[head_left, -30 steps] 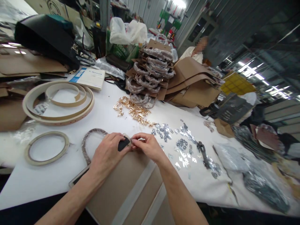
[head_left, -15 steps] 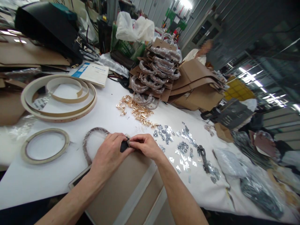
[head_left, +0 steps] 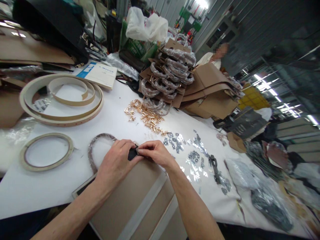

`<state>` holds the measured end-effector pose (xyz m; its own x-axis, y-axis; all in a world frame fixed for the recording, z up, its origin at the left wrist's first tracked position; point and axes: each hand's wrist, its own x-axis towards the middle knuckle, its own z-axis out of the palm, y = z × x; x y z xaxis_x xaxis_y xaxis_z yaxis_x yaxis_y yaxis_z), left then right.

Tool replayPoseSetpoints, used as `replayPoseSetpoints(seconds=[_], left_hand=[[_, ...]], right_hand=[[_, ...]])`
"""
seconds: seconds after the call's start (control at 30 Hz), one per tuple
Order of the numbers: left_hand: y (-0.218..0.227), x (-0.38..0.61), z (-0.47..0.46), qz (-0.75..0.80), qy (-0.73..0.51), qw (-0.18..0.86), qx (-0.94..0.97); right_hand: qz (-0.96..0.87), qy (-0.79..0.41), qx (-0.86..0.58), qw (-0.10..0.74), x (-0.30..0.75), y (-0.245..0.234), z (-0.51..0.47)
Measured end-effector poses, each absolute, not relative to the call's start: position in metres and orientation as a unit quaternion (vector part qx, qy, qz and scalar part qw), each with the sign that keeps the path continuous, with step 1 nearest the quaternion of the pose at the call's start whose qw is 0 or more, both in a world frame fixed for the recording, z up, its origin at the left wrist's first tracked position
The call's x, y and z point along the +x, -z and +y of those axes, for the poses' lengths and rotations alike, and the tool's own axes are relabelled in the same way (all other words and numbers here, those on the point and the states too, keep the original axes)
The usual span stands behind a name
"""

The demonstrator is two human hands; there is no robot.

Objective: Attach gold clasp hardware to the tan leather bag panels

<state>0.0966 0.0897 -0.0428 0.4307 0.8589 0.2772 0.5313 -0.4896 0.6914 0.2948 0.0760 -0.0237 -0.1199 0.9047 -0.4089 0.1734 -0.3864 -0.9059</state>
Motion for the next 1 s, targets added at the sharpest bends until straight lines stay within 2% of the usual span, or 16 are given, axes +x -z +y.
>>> replayPoseSetpoints(seconds=[0.13, 0.4, 0.63, 0.73, 0.9, 1.0], left_hand=[[0.042, 0.096, 0.090, 0.432, -0.316, 0.266, 0.802], [0.041, 0.096, 0.089, 0.428, -0.322, 0.275, 0.798], [0.040, 0.096, 0.090, 0.438, -0.283, 0.275, 0.808], [0.042, 0.093, 0.092, 0.437, -0.276, 0.275, 0.811], [0.045, 0.092, 0.101, 0.419, -0.305, 0.237, 0.822], [0.049, 0.093, 0.113, 0.452, -0.278, 0.215, 0.820]], right_hand=[[-0.465, -0.580, -0.595, 0.306, 0.294, 0.025, 0.075], [-0.468, -0.576, -0.624, 0.244, 0.292, 0.019, 0.085], [-0.422, -0.588, -0.652, 0.226, 0.287, 0.023, 0.096], [-0.439, -0.545, -0.666, 0.258, 0.283, 0.023, 0.087], [-0.513, -0.383, -0.682, 0.355, 0.284, 0.012, 0.044], [-0.532, -0.340, -0.681, 0.371, 0.302, 0.003, 0.016]])
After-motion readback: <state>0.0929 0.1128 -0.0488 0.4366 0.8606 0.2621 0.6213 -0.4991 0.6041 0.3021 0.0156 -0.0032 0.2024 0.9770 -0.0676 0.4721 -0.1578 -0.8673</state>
